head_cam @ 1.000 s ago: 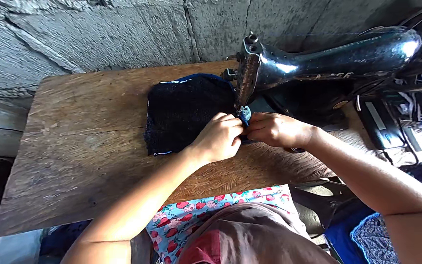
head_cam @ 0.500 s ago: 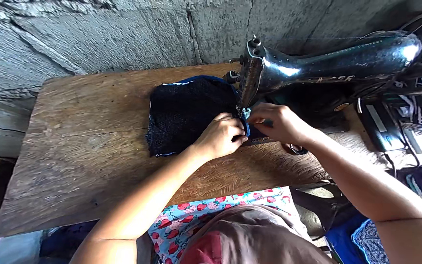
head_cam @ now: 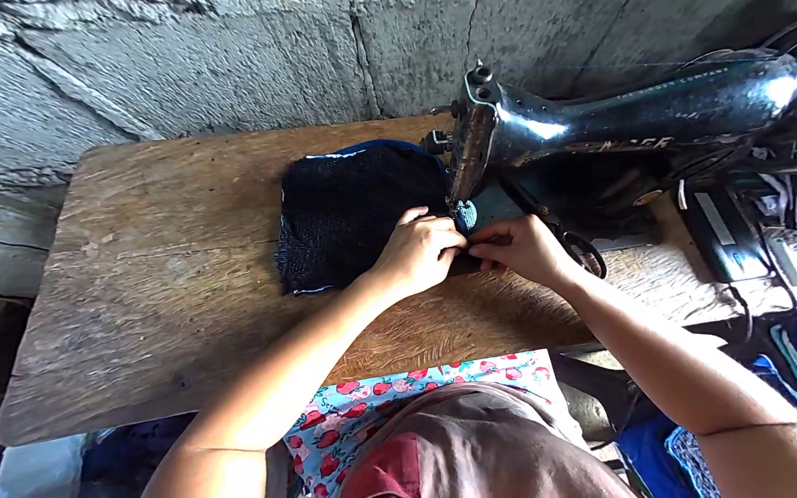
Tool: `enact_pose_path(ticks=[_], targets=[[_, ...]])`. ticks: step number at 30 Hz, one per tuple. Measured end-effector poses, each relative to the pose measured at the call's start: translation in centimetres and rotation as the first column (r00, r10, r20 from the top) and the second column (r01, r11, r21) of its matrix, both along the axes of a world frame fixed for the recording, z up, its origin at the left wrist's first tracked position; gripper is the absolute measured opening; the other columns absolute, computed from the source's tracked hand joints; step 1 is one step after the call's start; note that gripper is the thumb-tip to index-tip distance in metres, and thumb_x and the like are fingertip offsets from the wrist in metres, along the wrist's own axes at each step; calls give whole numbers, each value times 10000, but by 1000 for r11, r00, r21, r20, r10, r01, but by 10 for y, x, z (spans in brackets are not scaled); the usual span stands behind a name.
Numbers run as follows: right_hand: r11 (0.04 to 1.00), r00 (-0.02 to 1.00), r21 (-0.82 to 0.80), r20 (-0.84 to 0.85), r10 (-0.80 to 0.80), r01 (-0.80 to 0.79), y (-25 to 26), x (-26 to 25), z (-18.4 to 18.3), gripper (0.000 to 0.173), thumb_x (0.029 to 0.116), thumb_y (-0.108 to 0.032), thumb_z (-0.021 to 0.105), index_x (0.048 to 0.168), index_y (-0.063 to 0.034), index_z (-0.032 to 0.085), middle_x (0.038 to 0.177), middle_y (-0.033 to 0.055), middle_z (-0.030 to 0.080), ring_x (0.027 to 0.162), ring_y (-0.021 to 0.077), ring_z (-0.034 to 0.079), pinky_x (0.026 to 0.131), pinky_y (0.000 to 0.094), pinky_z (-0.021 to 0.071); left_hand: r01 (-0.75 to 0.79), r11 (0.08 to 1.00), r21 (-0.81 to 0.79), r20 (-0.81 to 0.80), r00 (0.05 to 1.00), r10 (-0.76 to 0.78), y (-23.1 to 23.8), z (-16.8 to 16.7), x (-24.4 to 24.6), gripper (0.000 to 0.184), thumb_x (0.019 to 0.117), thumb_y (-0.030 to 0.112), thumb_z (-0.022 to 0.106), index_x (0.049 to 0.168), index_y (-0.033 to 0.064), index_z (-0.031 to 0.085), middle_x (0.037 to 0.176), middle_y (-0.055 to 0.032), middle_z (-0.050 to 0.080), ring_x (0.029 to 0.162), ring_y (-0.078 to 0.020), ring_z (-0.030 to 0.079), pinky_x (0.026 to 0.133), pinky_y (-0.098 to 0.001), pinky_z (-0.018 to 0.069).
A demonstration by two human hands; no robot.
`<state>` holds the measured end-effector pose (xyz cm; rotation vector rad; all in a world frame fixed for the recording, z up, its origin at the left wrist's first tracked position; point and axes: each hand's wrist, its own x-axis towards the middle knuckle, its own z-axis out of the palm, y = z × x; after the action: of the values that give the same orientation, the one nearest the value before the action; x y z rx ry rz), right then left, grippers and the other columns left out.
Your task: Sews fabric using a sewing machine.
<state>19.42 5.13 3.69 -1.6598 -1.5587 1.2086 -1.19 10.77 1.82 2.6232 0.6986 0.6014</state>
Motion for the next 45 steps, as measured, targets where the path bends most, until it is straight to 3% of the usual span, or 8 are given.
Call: enact_pose_path(ticks=[11, 16, 23, 27, 31, 35, 39, 45], targets=[[951, 986, 308, 139, -89, 43, -13, -14, -16, 76, 921, -94, 747, 957, -27, 750, 895, 72, 718, 660, 92, 683, 640, 266, 611, -124, 986, -113, -23, 992, 123, -3, 7, 6, 92, 856, 30, 745, 904, 95, 790, 956, -51, 770, 962, -213, 735, 1112, -615, 387], [647, 892, 719, 432, -129, -255, -16, -12, -38, 99, 881, -72, 681, 846, -16, 755, 856, 111, 730, 717, 222, 711, 590, 367, 577, -131, 976, -175, -139, 984, 107, 8, 16, 8, 56, 864, 115, 786, 919, 119, 798, 957, -46, 766, 982, -210, 717, 1077, -561, 412], [321, 704, 696, 701, -110, -643, -9, -2, -40, 162, 951, 11, 574, 884, 23, 721, 863, 147, 702, 742, 281, 683, 554, 365, 517, -153, 946, -284, -230, 969, 88, 18, 30, 14, 42, 863, 116, 807, 903, 107, 815, 1072, -106, 713, 1029, -243, 667, 923, -453, 514], [303, 681, 650, 732, -1, -697, -2, 6, -39, 158, 955, 7, 570, 911, 24, 721, 881, 141, 696, 758, 273, 679, 574, 362, 526, 92, 970, -225, -53, 993, -107, 32, 21, 1, 90, 874, 19, 748, 924, 65, 807, 1076, -122, 706, 1055, -222, 660, 944, -357, 532], [297, 704, 667, 710, 25, -683, 1, 9, -41, 145, 945, -18, 594, 904, 15, 728, 893, 137, 713, 775, 272, 694, 590, 363, 543, 228, 970, -89, 26, 974, -227, 47, 12, -19, 104, 864, 152, 768, 953, 124, 814, 1173, -68, 715, 1179, -228, 622, 1029, -362, 489], [295, 725, 687, 689, 26, -664, 3, 8, -42, 160, 943, -37, 593, 881, 11, 732, 879, 134, 718, 770, 265, 699, 600, 360, 552, 149, 986, -77, 79, 987, -143, 46, 3, -20, 69, 919, 65, 712, 912, 28, 770, 1041, -111, 728, 1011, -201, 700, 926, -344, 561], [297, 719, 680, 694, 37, -671, 3, 9, -42, 162, 948, -37, 590, 884, 11, 731, 890, 133, 718, 789, 266, 699, 613, 358, 555, -24, 993, 116, 175, 984, 3, 20, 5, -12, 132, 882, 138, 660, 888, 60, 767, 1042, -112, 712, 1015, -262, 663, 896, -413, 537], [312, 749, 703, 661, 47, -639, 3, 8, -43, 160, 936, -39, 598, 883, 11, 740, 880, 133, 719, 791, 266, 703, 629, 365, 565, -224, 967, -119, -19, 975, 223, -16, 4, -5, 151, 907, 201, 757, 939, 54, 763, 905, -88, 702, 798, -226, 698, 719, -446, 584]])
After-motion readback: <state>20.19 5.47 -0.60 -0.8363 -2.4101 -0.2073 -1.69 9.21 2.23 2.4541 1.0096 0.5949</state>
